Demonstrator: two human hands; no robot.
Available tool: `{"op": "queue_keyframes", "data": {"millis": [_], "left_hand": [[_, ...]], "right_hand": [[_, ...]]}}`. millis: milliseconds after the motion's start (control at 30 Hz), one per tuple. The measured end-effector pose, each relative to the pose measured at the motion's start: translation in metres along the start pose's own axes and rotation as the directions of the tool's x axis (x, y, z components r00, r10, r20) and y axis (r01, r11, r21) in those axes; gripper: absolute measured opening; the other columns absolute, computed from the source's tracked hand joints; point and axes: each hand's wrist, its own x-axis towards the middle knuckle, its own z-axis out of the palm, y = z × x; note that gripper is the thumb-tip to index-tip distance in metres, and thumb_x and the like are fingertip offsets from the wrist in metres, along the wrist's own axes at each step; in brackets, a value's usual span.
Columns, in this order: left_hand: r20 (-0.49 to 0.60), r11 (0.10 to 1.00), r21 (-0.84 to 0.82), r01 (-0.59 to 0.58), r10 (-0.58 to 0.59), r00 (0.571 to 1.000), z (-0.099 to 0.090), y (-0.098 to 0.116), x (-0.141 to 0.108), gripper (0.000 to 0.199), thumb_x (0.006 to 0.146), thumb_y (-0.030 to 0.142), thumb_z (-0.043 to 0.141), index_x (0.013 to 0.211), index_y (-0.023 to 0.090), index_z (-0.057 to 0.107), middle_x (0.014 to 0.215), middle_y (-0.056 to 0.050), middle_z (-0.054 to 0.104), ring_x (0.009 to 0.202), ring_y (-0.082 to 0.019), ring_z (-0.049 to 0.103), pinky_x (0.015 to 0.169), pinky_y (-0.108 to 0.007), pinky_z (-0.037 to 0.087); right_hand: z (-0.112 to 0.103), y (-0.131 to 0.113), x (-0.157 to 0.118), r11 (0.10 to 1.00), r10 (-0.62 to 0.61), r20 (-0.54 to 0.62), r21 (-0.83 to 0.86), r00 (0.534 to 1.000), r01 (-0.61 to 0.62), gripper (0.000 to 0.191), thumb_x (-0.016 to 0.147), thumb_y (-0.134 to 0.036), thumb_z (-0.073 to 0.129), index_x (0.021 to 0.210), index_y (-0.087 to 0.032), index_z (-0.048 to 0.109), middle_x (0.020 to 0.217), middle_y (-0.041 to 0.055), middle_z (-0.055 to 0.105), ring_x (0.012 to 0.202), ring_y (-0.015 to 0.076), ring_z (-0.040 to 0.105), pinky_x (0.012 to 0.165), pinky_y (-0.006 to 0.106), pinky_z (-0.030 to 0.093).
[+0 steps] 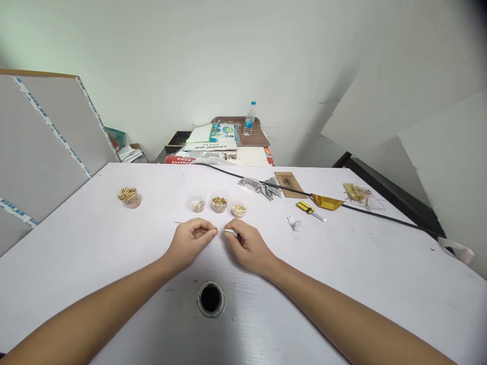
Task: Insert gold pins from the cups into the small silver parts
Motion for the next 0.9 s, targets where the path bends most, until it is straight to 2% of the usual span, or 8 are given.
{"op": "queue_keyframes", "data": {"millis": [100, 233, 600, 900], "left_hand": [[0.021, 0.998, -0.034, 0.044, -0.043, 0.999, 0.0003, 0.0006, -0.0002, 0.025, 0.081, 0.038, 0.07, 0.083, 0.014, 0.067, 0.082, -0.005, 0.07, 0.076, -0.016, 0.064, 0.072, -0.028, 0.052], [0.025, 0.998, -0.04, 0.04, -0.039, 0.999, 0.0017, 0.0018, -0.0001, 0.025, 0.082, 0.039, 0.069, 0.084, 0.014, 0.066, 0.081, -0.004, 0.068, 0.075, -0.015, 0.061, 0.071, -0.027, 0.05], [0.045, 0.999, 0.042, -0.001, 0.0, 0.999, 0.0005, 0.0009, -0.0002, 0.026, 0.087, 0.04, 0.064, 0.085, 0.014, 0.066, 0.085, -0.005, 0.066, 0.079, -0.016, 0.06, 0.072, -0.028, 0.048], [0.019, 0.996, 0.068, -0.051, 0.049, 0.999, 0.0013, -0.0042, -0.0025, 0.023, 0.088, 0.037, 0.064, 0.085, 0.015, 0.067, 0.085, -0.004, 0.066, 0.078, -0.016, 0.06, 0.072, -0.027, 0.048]], "right_hand": [[0.0007, -0.0006, 0.0002, 1.0, 0.01, -0.018, -0.013, 1.0, -0.011, 0.011, 0.094, -0.021, 0.048, 0.087, -0.019, 0.056, 0.075, 0.0023, 0.058, 0.065, 0.0157, 0.051, 0.06, 0.028, 0.038], [0.002, -0.0032, 0.0002, 1.0, 0.02, -0.044, -0.019, 0.999, -0.021, 0.012, 0.094, -0.021, 0.048, 0.086, -0.02, 0.056, 0.074, 0.0023, 0.058, 0.064, 0.0157, 0.051, 0.06, 0.028, 0.038], [0.0037, -0.006, 0.0, 0.999, 0.018, -0.09, -0.028, 0.996, -0.02, 0.01, 0.094, -0.02, 0.048, 0.087, -0.02, 0.056, 0.077, 0.0031, 0.06, 0.066, 0.0167, 0.054, 0.062, 0.029, 0.041], [0.005, -0.0056, 0.0002, 0.999, 0.04, -0.086, -0.028, 0.996, -0.043, 0.013, 0.093, -0.02, 0.048, 0.084, -0.018, 0.057, 0.075, 0.0021, 0.059, 0.065, 0.0147, 0.053, 0.06, 0.027, 0.039]]}}
